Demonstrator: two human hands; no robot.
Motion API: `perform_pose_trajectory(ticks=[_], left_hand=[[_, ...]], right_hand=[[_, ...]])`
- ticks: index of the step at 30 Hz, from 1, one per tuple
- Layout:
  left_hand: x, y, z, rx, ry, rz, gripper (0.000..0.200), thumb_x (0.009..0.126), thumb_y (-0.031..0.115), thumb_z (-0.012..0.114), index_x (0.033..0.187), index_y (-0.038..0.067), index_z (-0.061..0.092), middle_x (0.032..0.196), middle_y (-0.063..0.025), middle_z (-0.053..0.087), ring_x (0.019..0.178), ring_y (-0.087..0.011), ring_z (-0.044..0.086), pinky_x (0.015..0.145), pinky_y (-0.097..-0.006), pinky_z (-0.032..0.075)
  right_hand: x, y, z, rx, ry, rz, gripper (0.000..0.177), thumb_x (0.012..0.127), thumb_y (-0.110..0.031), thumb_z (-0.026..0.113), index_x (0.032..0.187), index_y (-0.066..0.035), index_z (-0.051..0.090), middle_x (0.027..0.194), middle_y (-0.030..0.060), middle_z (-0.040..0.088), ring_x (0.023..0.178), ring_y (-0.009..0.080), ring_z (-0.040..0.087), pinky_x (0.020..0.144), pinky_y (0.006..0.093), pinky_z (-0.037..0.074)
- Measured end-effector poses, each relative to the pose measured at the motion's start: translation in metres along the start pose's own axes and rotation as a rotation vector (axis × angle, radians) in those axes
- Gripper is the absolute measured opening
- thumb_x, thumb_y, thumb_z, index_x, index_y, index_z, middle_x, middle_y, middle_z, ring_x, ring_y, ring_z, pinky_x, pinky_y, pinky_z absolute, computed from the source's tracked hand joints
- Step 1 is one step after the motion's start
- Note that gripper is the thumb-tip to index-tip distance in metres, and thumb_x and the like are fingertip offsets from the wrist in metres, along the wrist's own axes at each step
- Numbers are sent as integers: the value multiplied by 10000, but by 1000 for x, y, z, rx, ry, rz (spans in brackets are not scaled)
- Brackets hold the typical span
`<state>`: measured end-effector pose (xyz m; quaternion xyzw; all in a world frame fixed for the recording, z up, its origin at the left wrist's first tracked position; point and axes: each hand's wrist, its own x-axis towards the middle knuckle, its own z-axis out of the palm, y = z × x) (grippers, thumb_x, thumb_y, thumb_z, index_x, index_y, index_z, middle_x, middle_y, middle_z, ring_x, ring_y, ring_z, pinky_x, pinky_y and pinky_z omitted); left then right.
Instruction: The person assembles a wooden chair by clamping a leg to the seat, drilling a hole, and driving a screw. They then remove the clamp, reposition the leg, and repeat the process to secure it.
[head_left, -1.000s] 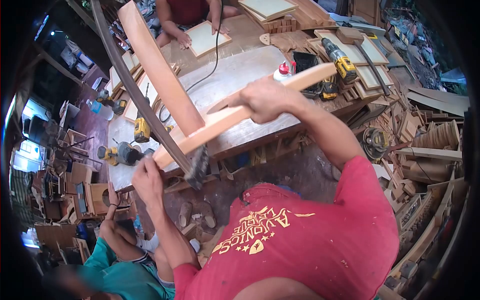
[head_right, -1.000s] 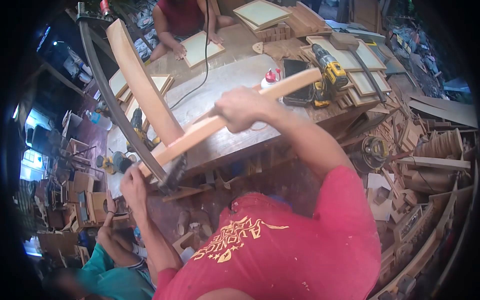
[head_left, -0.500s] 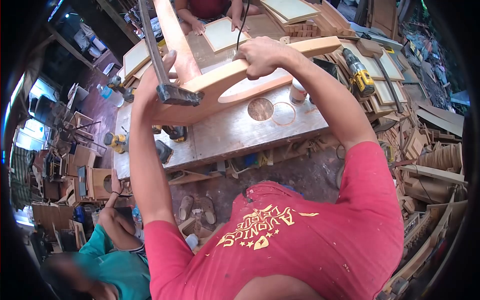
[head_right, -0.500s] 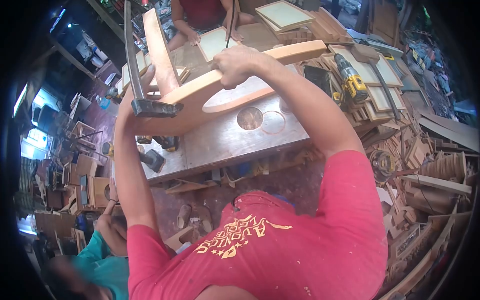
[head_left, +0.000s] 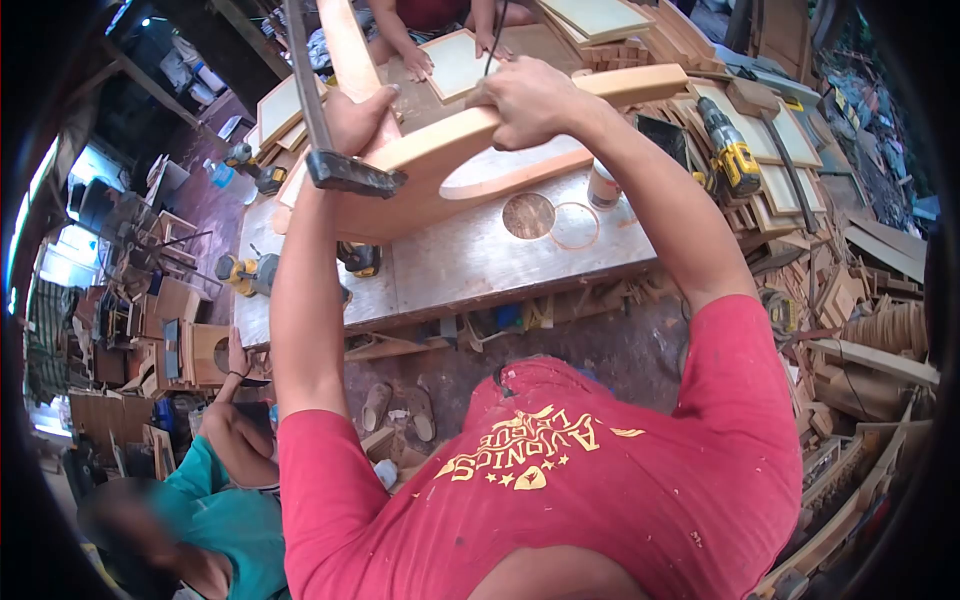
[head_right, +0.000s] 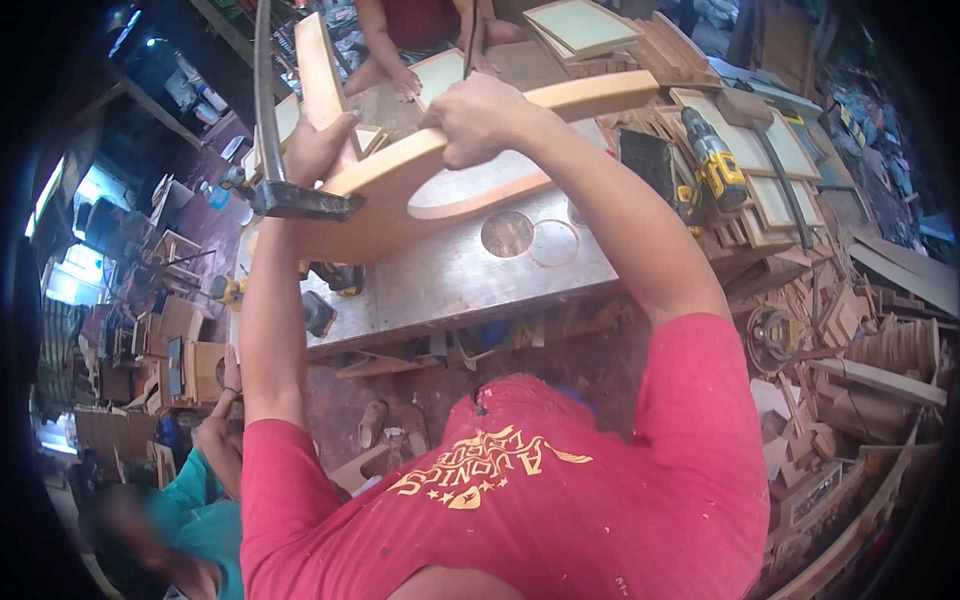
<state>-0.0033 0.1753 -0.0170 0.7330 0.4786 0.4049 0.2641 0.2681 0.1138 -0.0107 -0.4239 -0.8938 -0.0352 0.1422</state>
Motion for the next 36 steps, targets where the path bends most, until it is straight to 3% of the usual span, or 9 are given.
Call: perform_pose_trajectory(ticks=[4,5,7,14,24,25,26,29,36], left_hand=[[-14,6,3,181,50,-29,462,839,392,765,1042,-15,689,808,-125,715,747,-246,706,717,-396,561],[-8,-30,16,163,311,311,459,822,376,772,1043,-17,687,821,-137,713,759,-258,707,714,-405,567],[-40,9,7,206,175,-33,518,795,342,772,1098,-65,667,956,-197,722,869,-278,716,800,-408,575],[-94,35,18,-24,214,44,692,790,283,791,1316,-66,507,1189,-245,638,1112,-307,640,974,-431,500],[-147,56,40,-57,349,74,563,806,256,819,1231,-14,568,1048,-178,682,929,-287,682,849,-400,541],[-148,36,47,-2,361,183,630,780,243,842,1266,-19,537,1009,-175,681,903,-281,684,837,-396,544],[-162,45,49,-17,322,-28,731,766,226,851,1339,-29,475,1087,-186,662,974,-279,670,886,-400,531],[-184,28,70,-28,374,274,705,802,120,798,1367,-44,412,1212,-170,554,1096,-263,585,961,-395,481],[-234,-25,110,100,394,136,789,780,149,820,1389,-69,368,1276,-222,487,1198,-311,524,1018,-436,442]], right_hand=[[-1,0,10,-31,-85,-10,416,649,-198,668,1051,-136,756,846,189,711,826,396,689,757,499,552],[-5,-15,-6,-17,-158,13,457,636,-184,662,1079,-146,764,838,194,715,812,400,688,766,495,552],[-15,-29,-8,53,-165,46,519,602,-129,673,1112,-162,763,865,205,723,814,402,687,800,483,554],[-57,-60,-2,52,-148,82,450,670,-136,671,1111,-118,762,795,204,710,796,370,696,739,463,543],[-134,-98,41,53,-61,182,587,627,-136,710,1208,-218,730,883,103,653,872,318,644,776,436,512],[-143,-103,44,88,-107,216,556,659,-151,706,1211,-211,725,938,95,661,899,301,638,804,432,505],[-152,-105,51,60,-100,210,540,689,-169,704,1227,-208,712,949,79,667,907,273,635,818,416,496],[-172,-112,69,36,-106,249,530,729,-205,703,1259,-207,693,1000,86,664,968,257,619,853,418,457],[-186,-97,172,23,13,199,542,748,-155,699,1289,-192,674,1057,79,644,1034,276,583,915,449,407]])
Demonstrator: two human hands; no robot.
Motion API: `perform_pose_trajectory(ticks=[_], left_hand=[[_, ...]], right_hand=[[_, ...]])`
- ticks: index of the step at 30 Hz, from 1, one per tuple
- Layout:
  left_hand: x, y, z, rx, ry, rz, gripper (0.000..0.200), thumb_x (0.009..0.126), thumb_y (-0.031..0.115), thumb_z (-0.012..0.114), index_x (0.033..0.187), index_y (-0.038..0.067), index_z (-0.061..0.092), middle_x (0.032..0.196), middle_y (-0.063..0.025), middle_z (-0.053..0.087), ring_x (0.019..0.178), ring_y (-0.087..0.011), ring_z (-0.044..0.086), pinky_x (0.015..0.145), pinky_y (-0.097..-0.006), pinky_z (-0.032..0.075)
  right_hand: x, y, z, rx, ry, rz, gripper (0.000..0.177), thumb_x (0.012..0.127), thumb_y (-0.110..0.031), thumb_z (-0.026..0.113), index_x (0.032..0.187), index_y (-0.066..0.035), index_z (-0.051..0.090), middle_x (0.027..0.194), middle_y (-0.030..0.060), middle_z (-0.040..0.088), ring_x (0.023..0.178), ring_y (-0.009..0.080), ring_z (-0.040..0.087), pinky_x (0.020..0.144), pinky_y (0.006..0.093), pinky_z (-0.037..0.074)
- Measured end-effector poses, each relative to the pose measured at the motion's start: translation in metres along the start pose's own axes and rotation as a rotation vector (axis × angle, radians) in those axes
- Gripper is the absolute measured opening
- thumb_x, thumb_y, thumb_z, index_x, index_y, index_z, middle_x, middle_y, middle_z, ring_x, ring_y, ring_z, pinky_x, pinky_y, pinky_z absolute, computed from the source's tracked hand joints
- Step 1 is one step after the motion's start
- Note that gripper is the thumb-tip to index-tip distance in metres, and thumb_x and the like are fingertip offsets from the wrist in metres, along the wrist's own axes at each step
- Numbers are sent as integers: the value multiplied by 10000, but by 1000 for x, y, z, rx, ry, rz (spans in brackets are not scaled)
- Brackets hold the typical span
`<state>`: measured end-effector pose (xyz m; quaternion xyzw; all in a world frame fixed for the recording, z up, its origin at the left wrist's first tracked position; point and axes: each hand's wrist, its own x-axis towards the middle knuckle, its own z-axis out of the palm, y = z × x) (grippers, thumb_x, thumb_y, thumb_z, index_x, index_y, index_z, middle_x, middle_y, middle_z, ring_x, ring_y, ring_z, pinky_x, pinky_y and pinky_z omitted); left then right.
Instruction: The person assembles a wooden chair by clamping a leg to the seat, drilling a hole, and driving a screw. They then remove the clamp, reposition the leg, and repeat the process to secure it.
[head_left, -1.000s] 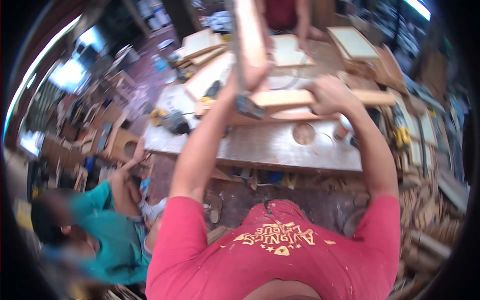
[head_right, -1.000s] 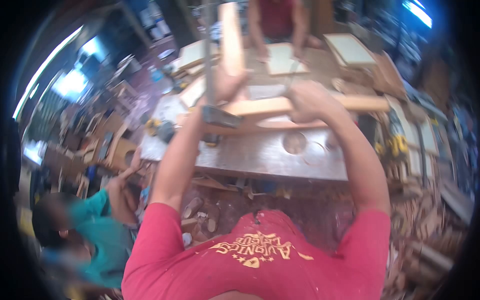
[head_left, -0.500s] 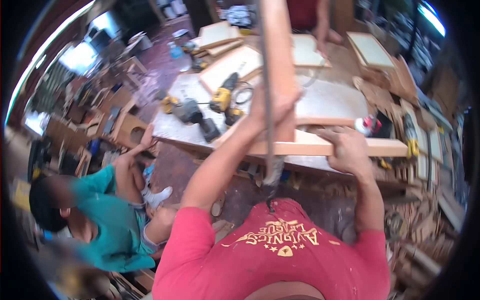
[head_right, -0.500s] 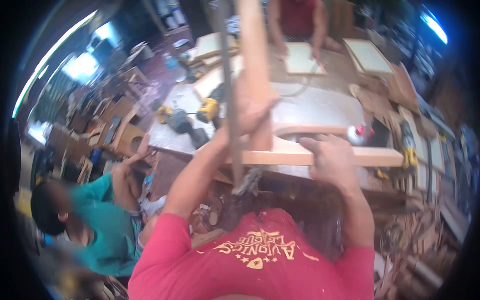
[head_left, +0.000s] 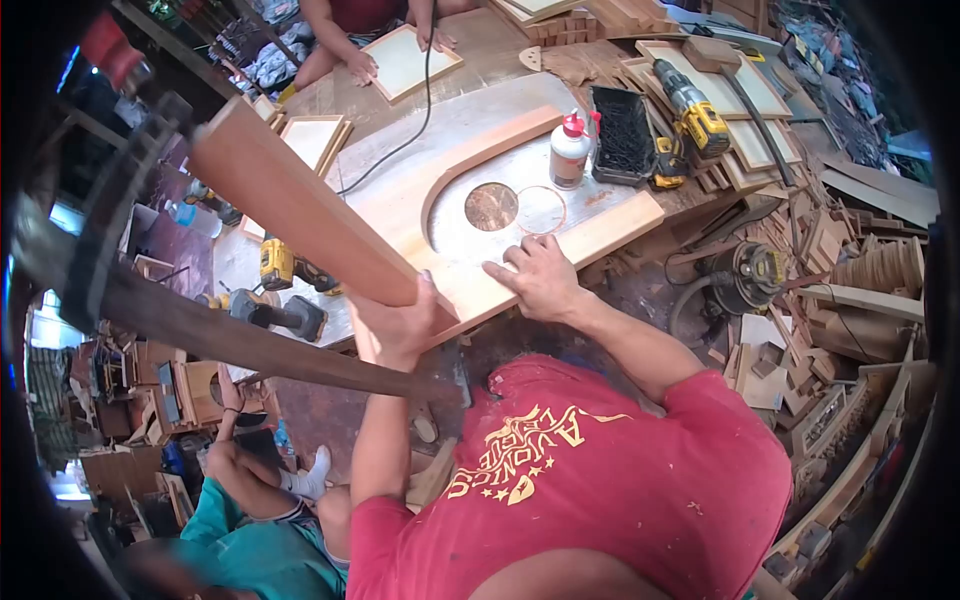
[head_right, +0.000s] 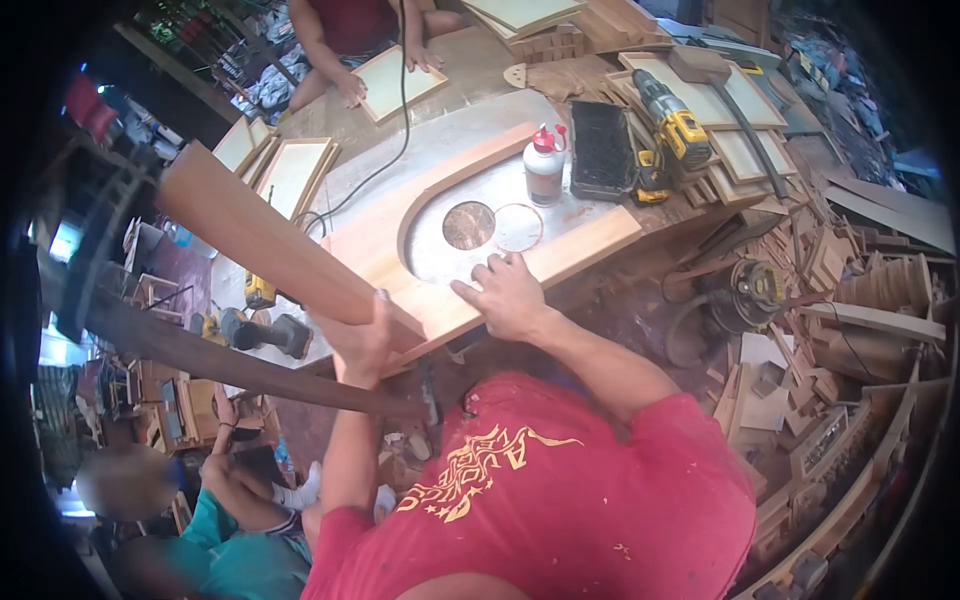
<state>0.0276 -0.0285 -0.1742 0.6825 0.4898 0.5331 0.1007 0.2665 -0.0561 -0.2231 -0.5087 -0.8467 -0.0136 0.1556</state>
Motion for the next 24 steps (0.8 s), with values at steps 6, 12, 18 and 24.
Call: perform_pose_trajectory(ticks=[6,12,18,24], left_hand=[[-33,-22,21,-59,-82,-159,842,749,192,860,1359,-83,349,1237,-231,489,1141,-319,530,973,-451,450],[-45,-43,34,-171,-100,-209,855,758,208,868,1357,-75,327,1187,-210,523,1073,-307,564,908,-433,483],[-43,-33,32,-11,-104,-204,784,785,169,845,1349,-59,352,1149,-231,591,1053,-317,625,879,-436,515],[-46,-19,11,-114,-198,-200,586,819,181,813,1248,-71,503,1115,-211,653,1079,-312,647,906,-439,526]], right_hand=[[3,24,59,-26,63,-9,577,765,-129,682,1335,-209,652,1093,70,634,1066,278,555,929,463,394],[9,33,96,-33,117,0,578,797,-114,644,1363,-229,636,1067,69,621,1044,262,552,897,448,391],[10,30,88,-49,54,41,597,807,-109,653,1385,-258,617,1049,75,614,1044,268,544,918,440,395],[9,29,90,-92,13,71,646,776,-123,682,1404,-230,575,1060,117,605,1059,308,540,941,469,398]])
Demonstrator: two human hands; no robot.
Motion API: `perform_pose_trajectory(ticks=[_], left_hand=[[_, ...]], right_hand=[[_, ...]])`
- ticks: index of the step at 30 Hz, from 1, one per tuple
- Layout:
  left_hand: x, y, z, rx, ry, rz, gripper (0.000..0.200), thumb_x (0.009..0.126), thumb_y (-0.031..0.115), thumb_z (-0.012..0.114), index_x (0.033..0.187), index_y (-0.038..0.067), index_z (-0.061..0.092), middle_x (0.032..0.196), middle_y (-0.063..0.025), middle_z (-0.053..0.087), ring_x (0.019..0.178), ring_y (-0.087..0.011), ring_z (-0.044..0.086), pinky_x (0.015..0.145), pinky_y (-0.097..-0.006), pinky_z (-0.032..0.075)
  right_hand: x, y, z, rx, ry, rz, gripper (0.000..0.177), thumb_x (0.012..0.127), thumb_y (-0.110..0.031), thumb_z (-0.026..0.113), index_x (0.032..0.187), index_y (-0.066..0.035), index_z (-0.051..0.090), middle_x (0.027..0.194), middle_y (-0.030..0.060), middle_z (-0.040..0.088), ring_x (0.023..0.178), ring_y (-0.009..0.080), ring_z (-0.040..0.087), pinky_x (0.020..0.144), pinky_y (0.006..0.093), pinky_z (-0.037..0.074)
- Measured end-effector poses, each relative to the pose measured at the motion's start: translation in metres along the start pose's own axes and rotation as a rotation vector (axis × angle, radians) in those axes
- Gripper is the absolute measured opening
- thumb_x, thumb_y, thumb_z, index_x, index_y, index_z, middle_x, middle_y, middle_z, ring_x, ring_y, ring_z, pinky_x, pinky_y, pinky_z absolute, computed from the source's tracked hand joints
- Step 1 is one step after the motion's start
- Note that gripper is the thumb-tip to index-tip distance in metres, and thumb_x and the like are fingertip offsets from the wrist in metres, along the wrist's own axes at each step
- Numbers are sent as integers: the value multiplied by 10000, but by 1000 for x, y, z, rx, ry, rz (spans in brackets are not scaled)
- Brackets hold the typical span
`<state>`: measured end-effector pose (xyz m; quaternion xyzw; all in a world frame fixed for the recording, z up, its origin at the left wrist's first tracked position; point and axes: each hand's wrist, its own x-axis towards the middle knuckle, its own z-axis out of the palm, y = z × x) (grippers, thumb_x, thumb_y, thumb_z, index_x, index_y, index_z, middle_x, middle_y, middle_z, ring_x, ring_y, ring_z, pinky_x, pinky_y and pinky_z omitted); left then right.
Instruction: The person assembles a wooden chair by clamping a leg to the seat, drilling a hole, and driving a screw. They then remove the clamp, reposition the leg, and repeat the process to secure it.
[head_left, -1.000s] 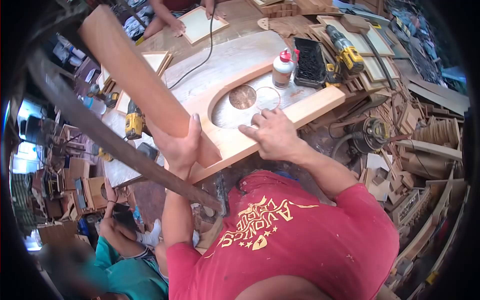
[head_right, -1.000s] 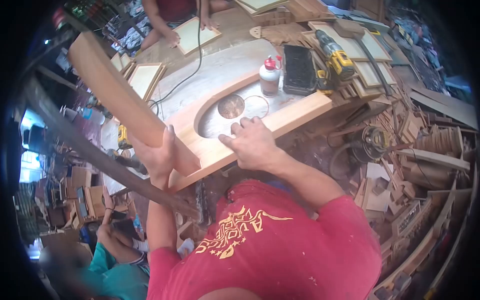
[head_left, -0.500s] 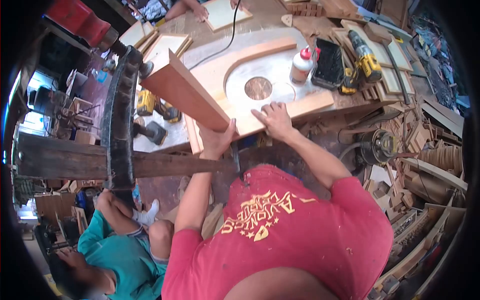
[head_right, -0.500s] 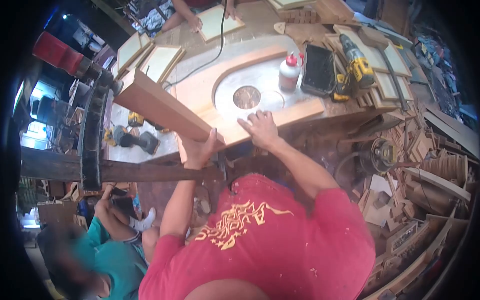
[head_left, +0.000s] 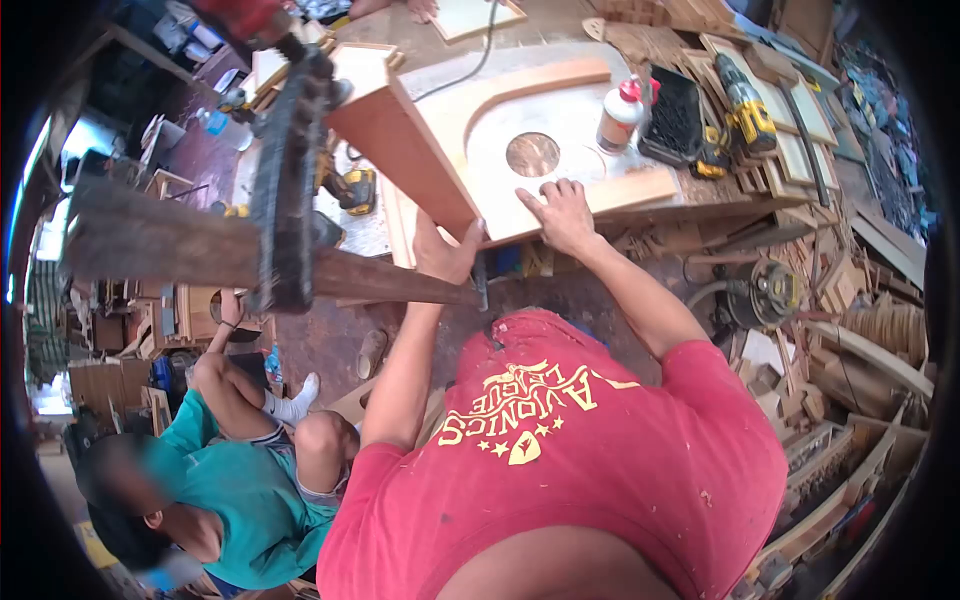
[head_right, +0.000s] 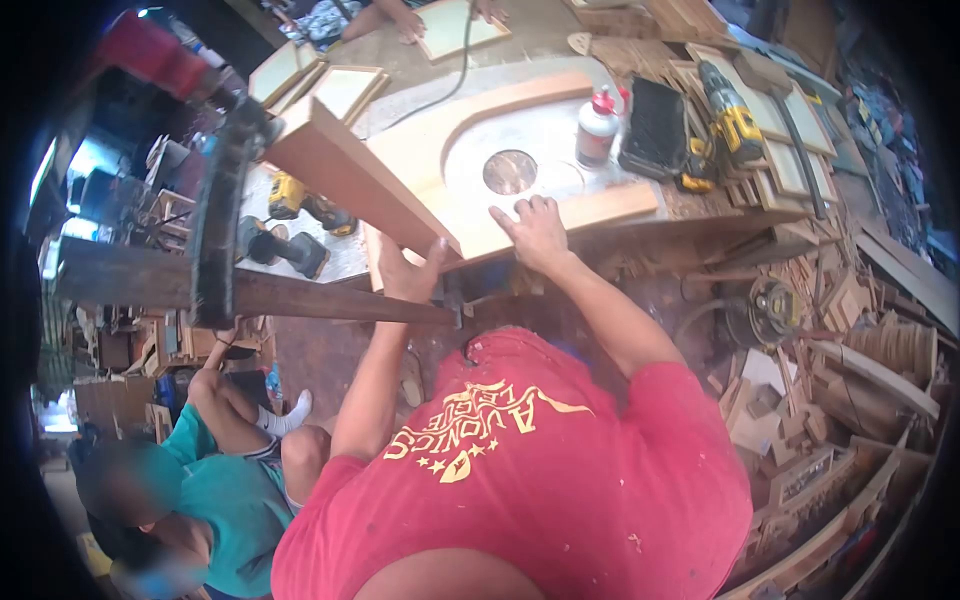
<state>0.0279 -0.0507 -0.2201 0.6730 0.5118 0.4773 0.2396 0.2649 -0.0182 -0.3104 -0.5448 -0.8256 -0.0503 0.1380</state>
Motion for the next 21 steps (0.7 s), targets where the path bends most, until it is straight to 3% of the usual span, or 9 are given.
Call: perform_pose_trajectory(ticks=[3,5,7,11,13,15,17,19,21], left_hand=[[-16,-10,-6,197,147,-10,578,816,135,780,1291,-54,511,1114,-220,669,1026,-372,676,889,-420,534],[-33,-43,-10,223,321,162,534,841,122,744,1305,-41,536,1078,-210,673,978,-344,684,867,-399,543],[-63,-75,-15,114,285,-85,469,862,114,724,1280,-36,574,1033,-176,686,934,-293,687,856,-384,551],[-107,-100,-3,-275,404,-495,415,895,148,713,1248,-40,604,1038,-143,705,933,-204,681,835,-345,558],[-120,-147,21,-321,249,-728,475,910,215,701,1290,-44,577,1060,-139,698,950,-187,673,827,-338,559],[-107,-128,27,-772,104,-994,552,920,270,663,1357,-32,513,1025,-106,673,986,-195,655,846,-340,541],[-100,-144,46,-1165,-77,-1042,471,935,289,638,1309,12,569,1003,-77,647,938,-173,628,807,-329,518],[-84,-122,52,-915,-146,-993,405,952,312,614,1255,43,606,962,-54,626,894,-154,599,767,-325,495],[-76,-114,55,-802,-137,-962,362,962,328,600,1203,61,634,922,-36,611,847,-138,573,724,-315,471]], right_hand=[[3,-3,-2,5,-32,-32,767,693,-186,784,1416,-179,530,1139,146,582,1108,344,518,977,502,393],[5,-12,-13,41,-105,6,853,678,-250,830,1451,-141,486,1269,207,549,1198,406,482,1065,530,361],[13,-27,-50,121,-177,37,801,721,-251,828,1440,-111,503,1377,238,527,1225,434,502,1082,555,358],[44,-38,-141,800,42,26,681,812,-181,806,1413,-22,527,1277,198,628,1163,342,610,1029,435,474],[65,-54,-207,1009,345,-44,559,894,-131,737,1402,0,541,1196,159,670,1110,267,644,1002,386,490],[83,-85,-282,1274,508,-183,539,959,-160,653,1438,25,490,1267,154,635,1145,244,622,1014,379,480],[106,-120,-334,1328,613,-311,578,982,-214,601,1472,41,432,1315,172,597,1161,237,609,1002,371,474],[126,-140,-366,1171,542,-332,723,992,-358,546,1527,68,312,1416,207,512,1252,266,553,1058,441,446],[141,-154,-383,1091,579,-280,693,996,-350,558,1508,65,344,1354,185,545,1198,239,587,1020,382,456]])
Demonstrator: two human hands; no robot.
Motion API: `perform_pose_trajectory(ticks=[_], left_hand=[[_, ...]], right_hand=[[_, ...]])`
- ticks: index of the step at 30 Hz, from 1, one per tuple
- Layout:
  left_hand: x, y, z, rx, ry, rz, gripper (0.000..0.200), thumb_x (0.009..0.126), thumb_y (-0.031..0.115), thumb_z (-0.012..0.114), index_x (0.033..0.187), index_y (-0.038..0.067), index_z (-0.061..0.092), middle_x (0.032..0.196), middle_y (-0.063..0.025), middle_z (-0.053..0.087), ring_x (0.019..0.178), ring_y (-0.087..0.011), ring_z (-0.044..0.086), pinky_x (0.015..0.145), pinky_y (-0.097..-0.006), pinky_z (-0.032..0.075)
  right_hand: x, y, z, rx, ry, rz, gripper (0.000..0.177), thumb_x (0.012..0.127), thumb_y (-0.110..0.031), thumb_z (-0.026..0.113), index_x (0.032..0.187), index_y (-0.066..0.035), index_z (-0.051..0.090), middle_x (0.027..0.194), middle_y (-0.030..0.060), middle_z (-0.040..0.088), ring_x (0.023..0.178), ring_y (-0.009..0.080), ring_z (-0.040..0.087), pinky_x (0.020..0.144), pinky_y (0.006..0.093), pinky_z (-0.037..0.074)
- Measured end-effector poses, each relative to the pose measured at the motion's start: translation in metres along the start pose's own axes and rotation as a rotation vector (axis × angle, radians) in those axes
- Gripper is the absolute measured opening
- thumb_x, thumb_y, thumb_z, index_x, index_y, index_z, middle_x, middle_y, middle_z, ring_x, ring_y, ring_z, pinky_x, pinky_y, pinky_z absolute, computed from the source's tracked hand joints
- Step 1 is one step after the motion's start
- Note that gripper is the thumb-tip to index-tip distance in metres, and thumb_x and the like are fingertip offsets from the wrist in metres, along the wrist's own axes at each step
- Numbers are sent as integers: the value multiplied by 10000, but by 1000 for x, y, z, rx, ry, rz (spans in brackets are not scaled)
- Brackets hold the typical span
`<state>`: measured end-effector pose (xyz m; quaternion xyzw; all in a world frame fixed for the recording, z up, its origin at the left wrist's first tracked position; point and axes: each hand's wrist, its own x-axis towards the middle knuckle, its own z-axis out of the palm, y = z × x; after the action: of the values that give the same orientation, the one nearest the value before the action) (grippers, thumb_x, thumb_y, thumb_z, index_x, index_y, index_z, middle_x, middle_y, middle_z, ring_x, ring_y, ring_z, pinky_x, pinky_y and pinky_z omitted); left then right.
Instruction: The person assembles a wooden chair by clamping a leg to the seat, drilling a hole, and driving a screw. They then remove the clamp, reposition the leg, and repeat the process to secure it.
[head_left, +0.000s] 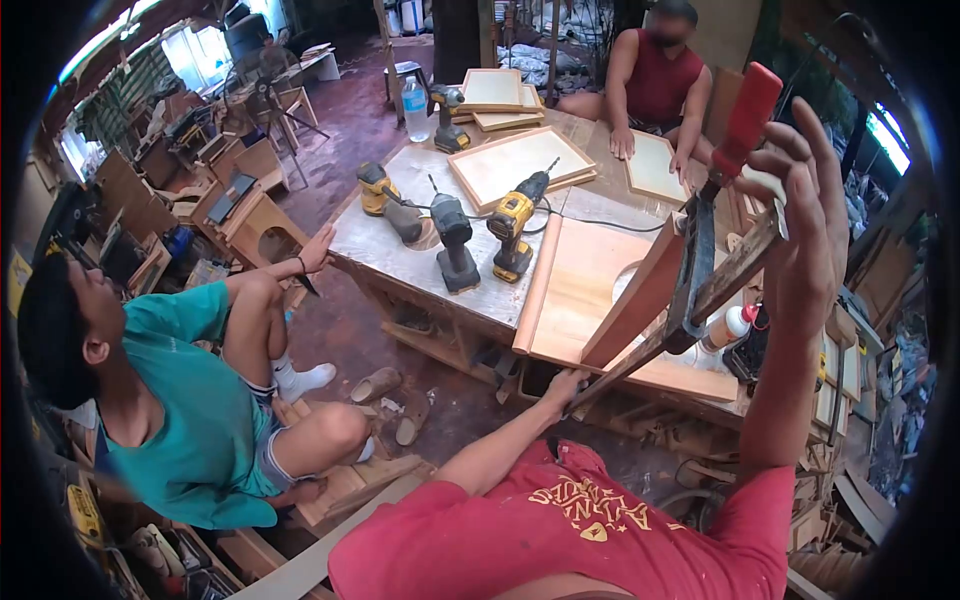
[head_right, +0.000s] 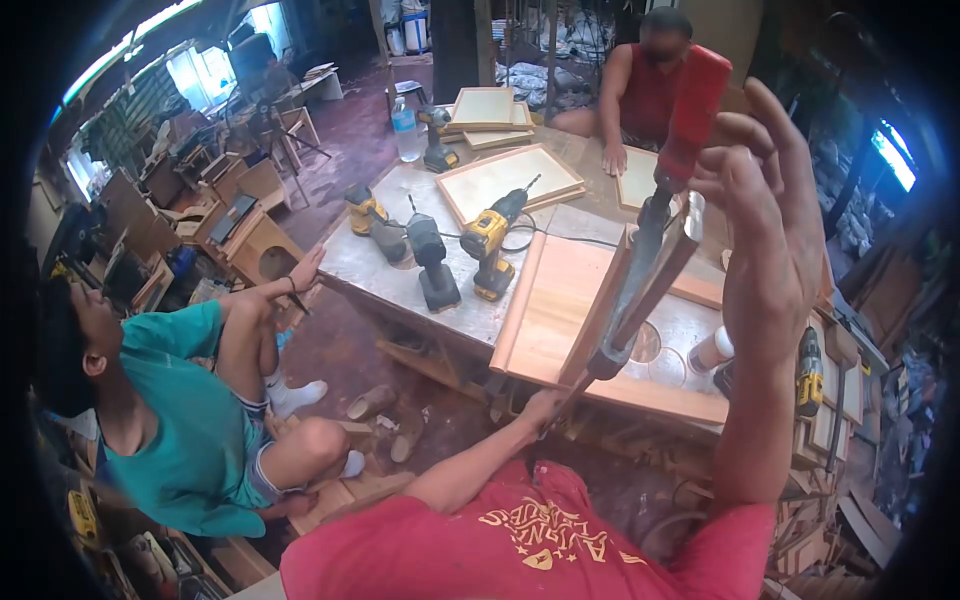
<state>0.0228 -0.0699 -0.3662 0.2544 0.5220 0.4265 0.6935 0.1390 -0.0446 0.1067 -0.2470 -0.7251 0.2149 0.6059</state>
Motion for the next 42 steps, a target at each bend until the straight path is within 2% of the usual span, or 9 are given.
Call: perform_pose_trajectory(ticks=[2,7,11,13,15,21,26,28,42], left_hand=[[-1,-7,1,-53,57,27,338,964,338,597,1154,64,654,884,-23,600,795,-125,549,678,-301,445],[19,-53,4,-140,82,-80,346,919,357,642,1108,67,658,778,-5,582,620,-101,515,539,-281,400],[12,-36,-8,-114,-119,-144,335,905,336,637,1107,69,635,808,-35,644,646,-140,608,549,-285,475],[20,-40,-14,-424,-272,-144,373,903,349,628,1144,65,617,786,-45,653,641,-153,626,541,-288,491],[19,-34,-18,-598,-362,-160,481,919,454,627,1202,67,586,725,-53,638,603,-167,621,521,-289,498],[12,-18,-6,-396,-148,-232,835,936,808,304,973,60,674,629,-36,569,518,-140,556,470,-291,465],[12,-22,-5,-286,-100,-116,694,905,733,517,941,58,672,677,-51,605,538,-142,576,472,-272,472],[6,-13,-4,-234,-108,-125,628,974,642,446,1176,85,653,927,-41,606,701,-143,542,602,-310,477],[13,-11,-4,-335,-182,-179,609,975,636,419,1158,97,636,925,-18,578,663,-127,526,547,-295,450]], right_hand=[[15,-4,11,-38,87,4,668,976,-321,626,1474,60,395,1279,154,581,1143,201,615,959,316,470],[20,-5,37,173,117,180,358,975,-205,675,1250,10,594,790,30,649,601,74,570,520,214,439],[22,-3,37,212,166,210,311,979,-243,679,1181,-10,634,695,-10,570,520,60,493,460,206,370],[27,-1,31,244,142,212,288,1003,-235,646,1184,-12,630,674,-37,494,505,47,440,420,204,342],[33,-1,32,409,112,242,248,1046,-272,584,950,-48,630,603,-55,380,472,39,358,376,215,274],[48,12,9,400,-170,244,451,1069,-292,505,662,-143,381,575,-48,344,467,71,330,377,250,270],[57,18,11,387,-263,202,430,1065,-288,511,680,-137,392,578,-48,350,469,70,336,382,250,277],[57,16,8,381,-272,196,422,1064,-287,513,687,-135,397,579,-48,352,470,70,338,384,250,280],[59,18,4,373,-304,191,365,1052,-277,531,739,-120,428,589,-49,368,476,69,354,396,251,301]])
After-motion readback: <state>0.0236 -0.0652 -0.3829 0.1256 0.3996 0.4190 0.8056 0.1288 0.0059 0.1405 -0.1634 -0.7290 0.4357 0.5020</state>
